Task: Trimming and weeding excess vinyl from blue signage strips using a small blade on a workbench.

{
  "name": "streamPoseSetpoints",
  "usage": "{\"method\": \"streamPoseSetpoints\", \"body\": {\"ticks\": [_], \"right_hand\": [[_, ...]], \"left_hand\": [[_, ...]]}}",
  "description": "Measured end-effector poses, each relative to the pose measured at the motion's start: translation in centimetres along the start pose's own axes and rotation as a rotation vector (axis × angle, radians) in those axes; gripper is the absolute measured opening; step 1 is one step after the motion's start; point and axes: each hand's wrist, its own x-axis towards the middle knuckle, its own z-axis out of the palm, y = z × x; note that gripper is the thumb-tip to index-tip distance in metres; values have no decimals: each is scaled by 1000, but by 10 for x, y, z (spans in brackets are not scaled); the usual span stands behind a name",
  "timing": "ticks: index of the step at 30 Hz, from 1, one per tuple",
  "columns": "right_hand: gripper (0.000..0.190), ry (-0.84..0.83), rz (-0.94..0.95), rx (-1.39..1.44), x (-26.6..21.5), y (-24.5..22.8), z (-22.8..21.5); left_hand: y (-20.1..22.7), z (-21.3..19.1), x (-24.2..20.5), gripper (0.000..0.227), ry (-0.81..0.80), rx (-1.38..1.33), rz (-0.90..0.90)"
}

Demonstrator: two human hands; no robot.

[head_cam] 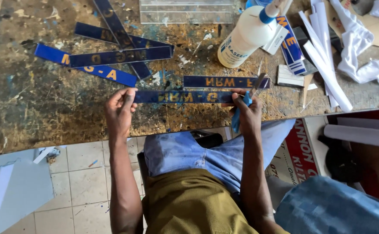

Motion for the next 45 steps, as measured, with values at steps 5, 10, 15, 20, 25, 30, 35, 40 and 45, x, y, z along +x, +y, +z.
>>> {"method": "streamPoseSetpoints", "body": {"ticks": [5, 10, 15, 20, 25, 30, 35, 40, 45], "right_hand": [[23, 24, 31, 22, -4, -3, 7], [23, 12, 47, 4, -2, -7, 10], [22, 27, 71, -47, 1, 7, 4], [30, 107, 91, 29, 3, 17, 4], [37, 127, 62, 90, 7, 27, -4], [33, 106, 47, 51, 0, 8, 6], [25, 105, 43, -19, 1, 14, 1], [25, 131, 51, -3, 2, 19, -1], [22, 142, 66, -18, -2, 19, 2]], "left_hand": [[-11, -3, 3, 19, 22, 65, -16], [-15, -8, 4, 17, 32, 107, 2], [-22, -7, 6, 14, 45, 106, 34], [-16, -2, 1, 15, 50, 102, 62], [-16, 0, -1, 15, 44, 97, 58], [-19, 1, -2, 15, 45, 86, 52], [-18, 2, -2, 14, 49, 91, 68], [-22, -1, -1, 13, 57, 108, 101], [-25, -8, -3, 14, 37, 188, 128]]}}
